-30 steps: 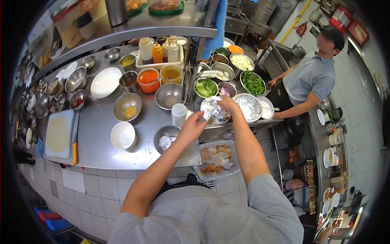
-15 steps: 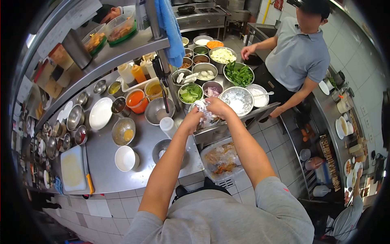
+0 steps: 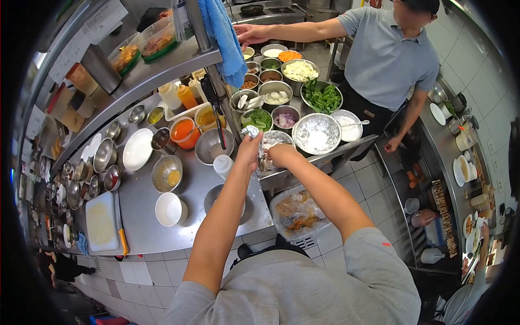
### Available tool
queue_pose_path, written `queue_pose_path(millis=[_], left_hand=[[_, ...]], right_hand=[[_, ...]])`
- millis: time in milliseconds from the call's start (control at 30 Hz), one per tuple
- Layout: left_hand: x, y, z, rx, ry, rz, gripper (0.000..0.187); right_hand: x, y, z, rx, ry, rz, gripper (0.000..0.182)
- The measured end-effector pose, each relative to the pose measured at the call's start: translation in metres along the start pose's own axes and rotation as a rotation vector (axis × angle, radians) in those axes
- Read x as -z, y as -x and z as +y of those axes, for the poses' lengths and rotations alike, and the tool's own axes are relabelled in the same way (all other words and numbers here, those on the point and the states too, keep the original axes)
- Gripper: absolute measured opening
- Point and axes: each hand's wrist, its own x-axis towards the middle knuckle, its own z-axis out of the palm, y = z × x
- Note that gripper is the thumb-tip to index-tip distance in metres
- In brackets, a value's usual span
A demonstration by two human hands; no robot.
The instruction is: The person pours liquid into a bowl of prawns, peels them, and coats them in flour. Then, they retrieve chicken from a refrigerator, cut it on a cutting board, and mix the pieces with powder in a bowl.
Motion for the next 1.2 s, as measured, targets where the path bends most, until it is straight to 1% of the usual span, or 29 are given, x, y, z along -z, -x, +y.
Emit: queue_pose_path(millis=[100,167,233,267,333,367,433,467,533,567,633,700,800,833,867,900,933,1000,1033,1100,1133,1200], left_hand=[[0.004,-0.003,0.002,-0.05,0.074,0.05,0.021],[0.011,-0.004,0.0,0.002,0.162,0.078,0.026],[0.012,-0.005,0.002,0.036,0.204,0.093,0.024],[0.012,-0.006,0.004,0.072,0.244,0.105,0.022],[0.013,-0.007,0.007,0.072,0.221,0.105,0.022],[0.013,-0.005,0.006,0.079,0.191,0.105,0.023],[0.008,-0.003,0.007,0.105,0.207,0.092,0.022],[0.004,-0.003,0.008,0.128,0.212,0.073,0.02],[0.001,-0.01,-0.001,0.124,0.195,0.073,0.021],[-0.001,-0.012,-0.004,0.123,0.175,0.078,0.021],[-0.004,-0.017,-0.011,0.131,0.197,0.058,0.021],[-0.01,-0.017,-0.014,0.092,0.268,0.049,0.022],[-0.007,-0.035,-0.026,0.084,0.36,0.039,0.025],[-0.004,-0.039,-0.031,0.096,0.399,0.042,0.028],[-0.002,-0.038,-0.033,0.098,0.401,0.046,0.028],[0.001,-0.036,-0.035,0.107,0.35,0.022,0.027],[0.003,-0.035,-0.037,0.116,0.3,-0.004,0.027],[0.0,-0.029,-0.033,0.118,0.297,-0.012,0.026],[-0.001,-0.026,-0.029,0.118,0.294,-0.02,0.025],[-0.008,-0.018,-0.022,0.096,0.337,0.011,0.024],[-0.011,-0.014,-0.019,0.075,0.378,0.042,0.023],[-0.011,-0.019,-0.022,0.041,0.407,0.032,0.023]], right_hand=[[-0.008,-0.007,-0.007,-0.034,0.038,-0.025,0.022],[-0.014,-0.016,-0.005,-0.057,-0.012,-0.025,0.023],[-0.017,-0.03,0.005,0.032,0.018,-0.164,0.026],[-0.011,-0.028,0.011,0.035,0.025,-0.163,0.026],[0.004,-0.016,0.028,0.204,-0.148,0.033,0.031],[0.01,-0.012,0.034,0.207,-0.14,0.025,0.031],[0.022,-0.001,0.039,0.13,-0.428,0.287,0.034],[0.03,0.003,0.037,0.128,-0.424,0.287,0.034],[0.045,0.009,0.026,0.044,-0.755,0.363,0.032],[0.048,0.01,0.021,0.041,-0.753,0.365,0.032],[0.052,0.013,0.009,0.066,-0.787,0.507,0.032],[0.043,0.008,0.005,0.055,-0.747,0.534,0.033],[0.036,0.013,-0.002,0.112,-0.6,0.683,0.037],[0.037,0.015,-0.002,0.113,-0.6,0.678,0.037],[0.037,0.017,-0.001,0.105,-0.536,0.632,0.033],[0.037,0.02,-0.001,0.096,-0.472,0.587,0.028],[0.037,0.021,0.001,0.093,-0.473,0.585,0.028],[0.037,0.022,0.005,0.165,-0.421,0.514,0.027],[0.037,0.022,0.007,0.166,-0.419,0.513,0.027],[0.042,0.026,0.006,0.212,-0.519,0.41,0.028],[0.043,0.027,0.004,0.216,-0.515,0.406,0.028],[0.041,0.029,0.001,0.175,-0.477,0.564,0.029]])
